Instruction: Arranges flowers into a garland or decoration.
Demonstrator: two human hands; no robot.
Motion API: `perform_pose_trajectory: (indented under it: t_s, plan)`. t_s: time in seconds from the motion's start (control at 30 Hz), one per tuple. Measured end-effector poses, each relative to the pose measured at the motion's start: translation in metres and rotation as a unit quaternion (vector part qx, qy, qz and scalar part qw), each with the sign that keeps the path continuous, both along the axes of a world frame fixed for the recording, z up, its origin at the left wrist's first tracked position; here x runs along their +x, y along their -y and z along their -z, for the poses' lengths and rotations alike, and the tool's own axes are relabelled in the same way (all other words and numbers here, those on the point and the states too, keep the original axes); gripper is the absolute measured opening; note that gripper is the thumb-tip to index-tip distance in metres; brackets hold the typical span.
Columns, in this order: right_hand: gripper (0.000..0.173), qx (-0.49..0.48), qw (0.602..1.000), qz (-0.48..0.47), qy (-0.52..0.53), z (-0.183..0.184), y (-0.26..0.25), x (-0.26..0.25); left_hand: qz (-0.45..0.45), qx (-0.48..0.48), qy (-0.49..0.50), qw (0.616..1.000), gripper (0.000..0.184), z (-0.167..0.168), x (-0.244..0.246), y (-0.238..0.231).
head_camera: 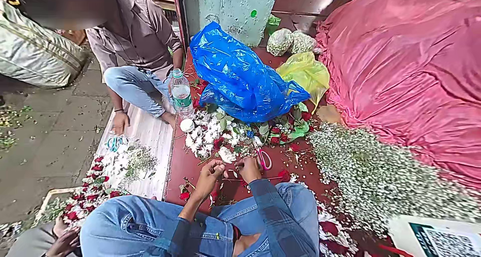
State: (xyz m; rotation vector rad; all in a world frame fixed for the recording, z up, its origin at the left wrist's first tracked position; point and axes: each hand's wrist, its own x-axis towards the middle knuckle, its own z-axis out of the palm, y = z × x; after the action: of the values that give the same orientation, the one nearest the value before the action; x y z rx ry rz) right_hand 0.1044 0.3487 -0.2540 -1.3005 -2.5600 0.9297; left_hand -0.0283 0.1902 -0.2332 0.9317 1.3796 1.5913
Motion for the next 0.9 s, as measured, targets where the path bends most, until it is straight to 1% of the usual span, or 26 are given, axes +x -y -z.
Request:
perform_pose_trajectory:
  t_s: [0.07,0.13,0.17,0.27,0.3,0.33,0.43,0.47,0.5,0.53,0.57,0.6,0.63,0.67,0.7,0.73,0.8,0.9]
  plan:
    - [0.022,-0.006,0.997,0.007,0.072,-0.003,0.008,-0.006,-0.016,-0.003,0.035,0.999,0.021,0.001,-0.002,-0.002]
    - [0.023,-0.009,0.995,0.018,0.098,-0.004,0.006,-0.001,-0.023,-0.010,0.059,0.998,0.020,0.002,-0.001,-0.004]
    - [0.023,-0.011,0.995,0.018,0.093,-0.006,0.003,0.003,-0.025,-0.013,0.063,0.998,0.019,0.003,0.000,-0.004]
    - [0.019,-0.039,0.999,0.013,-0.016,-0.001,-0.011,0.014,-0.034,-0.007,0.069,0.997,0.017,0.008,0.001,-0.006]
    - [0.019,-0.046,0.999,0.014,-0.022,0.002,-0.013,0.015,-0.039,-0.007,0.073,0.997,0.017,0.010,0.002,-0.006]
    - [0.020,-0.041,0.999,0.018,0.002,0.001,-0.010,0.015,-0.044,-0.007,0.078,0.996,0.018,0.011,0.002,-0.006]
    - [0.025,-0.016,0.991,0.035,0.125,-0.003,-0.003,0.011,-0.054,-0.014,0.075,0.996,0.018,0.013,0.001,-0.008]
    - [0.026,-0.021,0.989,0.036,0.145,-0.004,-0.003,0.011,-0.055,-0.019,0.068,0.996,0.018,0.013,0.002,-0.008]
    - [0.025,-0.027,0.989,0.034,0.139,-0.003,-0.003,0.012,-0.057,-0.026,0.060,0.996,0.018,0.014,0.003,-0.007]
    - [0.023,-0.029,0.995,0.034,0.090,-0.003,-0.004,0.016,-0.058,-0.032,0.052,0.996,0.017,0.015,0.004,-0.006]
    - [0.020,-0.035,0.998,0.043,-0.013,-0.003,-0.007,0.019,-0.056,-0.035,0.041,0.997,0.017,0.015,0.003,-0.005]
    - [0.018,-0.059,0.984,0.056,-0.157,-0.004,-0.011,0.020,-0.054,-0.034,0.031,0.997,0.017,0.016,0.003,-0.006]
    - [0.018,-0.121,0.941,0.070,-0.309,-0.008,-0.012,0.019,-0.049,-0.034,0.026,0.998,0.017,0.016,0.003,-0.006]
    - [0.020,-0.198,0.877,0.081,-0.430,-0.016,-0.010,0.017,-0.039,-0.034,0.022,0.998,0.017,0.017,0.003,-0.005]
    - [0.022,-0.248,0.828,0.079,-0.497,-0.025,-0.007,0.016,-0.028,-0.034,0.018,0.999,0.017,0.017,0.004,-0.005]
    - [0.023,-0.268,0.806,0.067,-0.523,-0.031,-0.004,0.016,-0.021,-0.035,0.015,0.999,0.017,0.016,0.004,-0.006]
    - [0.025,-0.259,0.809,0.043,-0.525,-0.036,0.002,0.014,-0.015,-0.039,0.013,0.999,0.016,0.016,0.005,-0.006]
    - [0.028,-0.251,0.808,0.038,-0.533,-0.036,0.006,0.011,-0.015,-0.043,0.010,0.999,0.017,0.016,0.004,-0.005]
